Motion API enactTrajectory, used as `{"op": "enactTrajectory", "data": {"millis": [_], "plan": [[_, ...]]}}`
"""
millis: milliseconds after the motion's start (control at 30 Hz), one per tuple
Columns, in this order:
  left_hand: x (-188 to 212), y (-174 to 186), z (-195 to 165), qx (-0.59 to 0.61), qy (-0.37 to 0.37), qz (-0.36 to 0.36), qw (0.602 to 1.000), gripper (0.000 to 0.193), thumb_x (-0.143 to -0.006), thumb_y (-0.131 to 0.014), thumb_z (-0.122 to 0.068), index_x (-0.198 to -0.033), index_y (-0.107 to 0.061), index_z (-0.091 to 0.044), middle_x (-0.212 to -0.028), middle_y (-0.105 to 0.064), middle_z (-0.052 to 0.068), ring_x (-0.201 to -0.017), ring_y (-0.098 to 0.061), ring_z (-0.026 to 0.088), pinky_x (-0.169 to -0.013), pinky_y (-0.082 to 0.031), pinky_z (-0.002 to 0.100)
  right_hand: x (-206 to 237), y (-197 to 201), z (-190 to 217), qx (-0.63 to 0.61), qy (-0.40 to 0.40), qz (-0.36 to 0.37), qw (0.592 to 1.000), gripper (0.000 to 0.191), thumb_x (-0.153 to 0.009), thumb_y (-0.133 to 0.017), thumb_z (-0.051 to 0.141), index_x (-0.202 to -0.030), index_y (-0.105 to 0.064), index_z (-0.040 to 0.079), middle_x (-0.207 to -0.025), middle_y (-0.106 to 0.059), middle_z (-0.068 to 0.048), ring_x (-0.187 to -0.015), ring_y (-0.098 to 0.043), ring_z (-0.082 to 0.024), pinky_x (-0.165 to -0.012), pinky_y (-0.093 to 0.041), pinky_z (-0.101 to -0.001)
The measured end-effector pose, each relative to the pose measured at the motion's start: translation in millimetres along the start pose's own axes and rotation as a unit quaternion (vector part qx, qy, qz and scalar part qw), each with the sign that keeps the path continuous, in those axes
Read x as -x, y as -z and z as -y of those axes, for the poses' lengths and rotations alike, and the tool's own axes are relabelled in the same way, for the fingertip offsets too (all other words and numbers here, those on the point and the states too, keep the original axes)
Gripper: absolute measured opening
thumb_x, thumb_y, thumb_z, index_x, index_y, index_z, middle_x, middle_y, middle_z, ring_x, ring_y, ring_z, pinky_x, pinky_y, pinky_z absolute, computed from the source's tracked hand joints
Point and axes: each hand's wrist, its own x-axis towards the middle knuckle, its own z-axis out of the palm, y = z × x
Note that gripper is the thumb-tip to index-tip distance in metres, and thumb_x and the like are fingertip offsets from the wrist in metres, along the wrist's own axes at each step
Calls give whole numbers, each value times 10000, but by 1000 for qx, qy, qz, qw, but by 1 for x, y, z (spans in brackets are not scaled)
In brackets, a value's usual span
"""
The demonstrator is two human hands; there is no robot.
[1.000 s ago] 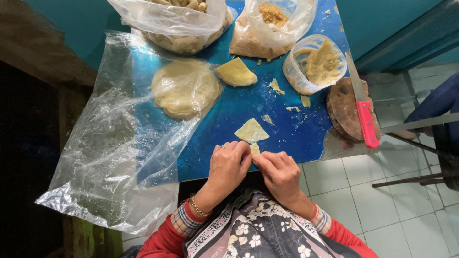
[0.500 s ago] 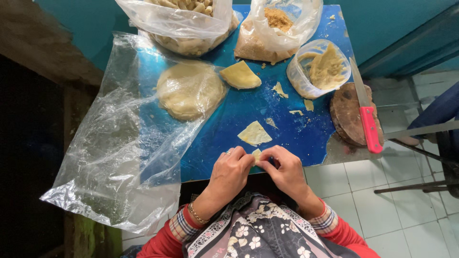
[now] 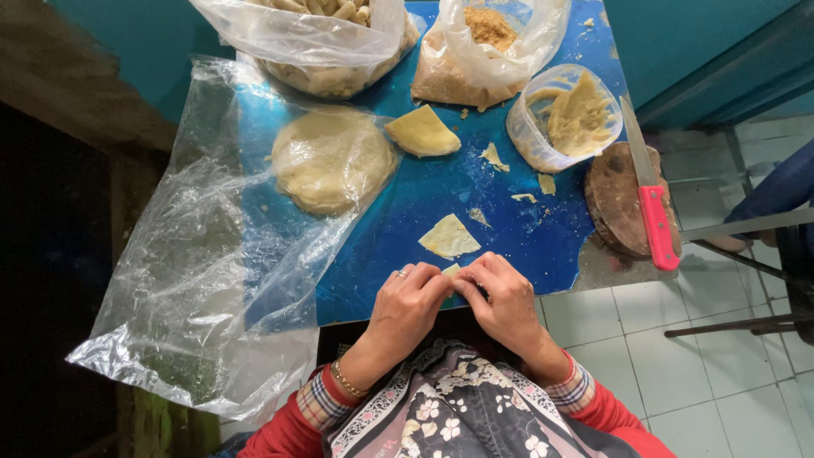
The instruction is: The person folds small triangular dough pieces with filling by hand on a blue table, pressing the edges closed, and places the folded pastries into a plastic bag with other finished pieces. They repeat the folding cycle continuously, occasionally reaching into the bag of dough pieces.
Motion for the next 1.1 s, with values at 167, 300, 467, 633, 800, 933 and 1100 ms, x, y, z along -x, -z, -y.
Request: {"op": "enactTrajectory", "data": {"millis": [167, 300, 467, 633, 800, 933, 1100], "plan": [[-2, -6, 4, -16, 37, 32, 999, 58, -886, -723, -82, -880, -667, -98, -842, -587, 66, -780, -640, 265, -679, -496, 398, 8, 1, 8, 40, 66, -61, 995, 121, -863, -775, 130, -946, -710, 70, -908, -681, -42, -790, -659, -255, -663, -500, -385], [-7, -4, 6, 15, 48, 28, 998, 57, -886, -711, -85, -865, -658, -84, -845, -583, 79, -788, -638, 287, -679, -501, 407, 8, 5, 7, 50, 80, -55, 994, 132, -838, -781, 141, -939, -713, 89, -902, -691, -34, -797, -659, -241, -667, -498, -377], [-6, 4, 10, 47, 0, 32, 998, 100, -880, -690, -67, -967, -642, -48, -898, -591, 88, -826, -637, 298, -685, -513, 401, 4, 2, 0, 72, 68, -54, 994, 113, -852, -794, 131, -944, -734, 107, -894, -671, -25, -783, -636, -245, -663, -501, -369], [-7, 0, 11, -21, 3, 38, 999, 123, -869, -681, -18, -949, -621, -89, -900, -581, 75, -849, -647, 273, -707, -537, 367, 11, 2, 5, 137, 140, -101, 975, 270, -874, -745, 79, -1144, -745, 80, -1039, -693, -25, -877, -638, -232, -732, -491, -372], [-11, -1, 13, 41, 5, 17, 999, 162, -874, -685, -55, -1023, -623, -49, -929, -585, 105, -858, -646, 306, -687, -532, 389, 13, 6, 11, 217, 156, -72, 961, 373, -861, -759, 194, -1213, -709, 81, -1124, -716, -23, -932, -636, -214, -752, -445, -363], [-14, -8, 11, -7, 33, 24, 999, 88, -930, -683, -84, -962, -607, -55, -922, -583, 116, -866, -657, 316, -677, -530, 406, 1, 8, 7, 187, 125, -18, 974, 417, -832, -787, 266, -1196, -706, 79, -1068, -698, -45, -895, -610, -227, -702, -430, -384], [-16, -6, 14, 63, 80, 20, 995, 122, -981, -658, -158, -927, -628, -54, -892, -600, 120, -776, -659, 325, -635, -510, 420, -20, 23, 8, 137, 139, 2, 981, 233, -867, -785, 216, -1071, -699, 140, -1005, -700, 39, -863, -625, -189, -718, -440, -366]]}}
